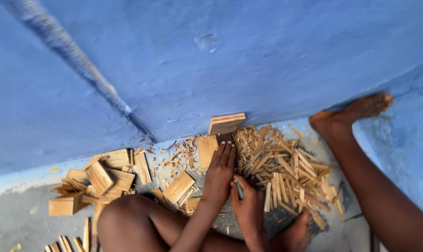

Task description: The person sits on the floor and uses a hand chisel to carve small rectangular wooden blocks. They hold the wood with their left hand and strike the chisel with their right hand to shave off thin layers, creating wood shavings that accumulate on the floor.

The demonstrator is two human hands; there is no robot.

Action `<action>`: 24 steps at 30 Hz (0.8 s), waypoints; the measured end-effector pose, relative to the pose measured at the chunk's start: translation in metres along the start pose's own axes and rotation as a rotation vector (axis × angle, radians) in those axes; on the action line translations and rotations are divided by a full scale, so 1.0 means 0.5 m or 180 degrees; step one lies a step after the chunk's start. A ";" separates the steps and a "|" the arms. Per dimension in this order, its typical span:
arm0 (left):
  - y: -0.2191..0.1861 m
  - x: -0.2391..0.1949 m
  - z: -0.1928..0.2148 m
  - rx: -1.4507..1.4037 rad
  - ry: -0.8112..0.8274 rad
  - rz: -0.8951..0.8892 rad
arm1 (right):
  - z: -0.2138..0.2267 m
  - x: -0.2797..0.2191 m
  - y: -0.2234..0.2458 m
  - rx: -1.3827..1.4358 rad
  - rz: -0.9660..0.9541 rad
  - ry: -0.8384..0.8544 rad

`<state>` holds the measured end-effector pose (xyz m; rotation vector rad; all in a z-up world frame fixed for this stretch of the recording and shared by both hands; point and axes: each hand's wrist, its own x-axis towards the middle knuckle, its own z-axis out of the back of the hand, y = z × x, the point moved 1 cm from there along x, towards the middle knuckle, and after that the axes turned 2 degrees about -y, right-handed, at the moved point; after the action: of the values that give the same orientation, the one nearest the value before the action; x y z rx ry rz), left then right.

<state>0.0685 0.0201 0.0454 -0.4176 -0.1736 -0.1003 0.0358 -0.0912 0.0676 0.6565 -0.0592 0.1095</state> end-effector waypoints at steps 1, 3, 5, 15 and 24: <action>0.002 -0.012 0.013 -0.0416 -0.0134 -0.0031 | 0.002 -0.007 -0.003 0.0174 0.0105 -0.0064; 0.014 -0.032 0.032 -0.1234 -0.0390 -0.0122 | 0.000 -0.011 -0.005 0.0541 0.0269 -0.0210; 0.002 -0.054 0.042 -0.1017 -0.0522 -0.0248 | 0.019 -0.027 -0.004 0.0482 0.0325 -0.0211; -0.048 -0.136 0.036 -0.0638 -0.0309 -0.0369 | 0.065 -0.096 -0.004 0.0032 0.0360 -0.0077; -0.039 -0.121 0.020 -0.0442 -0.0307 -0.0345 | 0.040 -0.100 0.007 0.0187 0.0570 -0.0254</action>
<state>0.0051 0.0103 0.0506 -0.5520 -0.2854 -0.1999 -0.0144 -0.1048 0.0810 0.7136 -0.1924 0.2584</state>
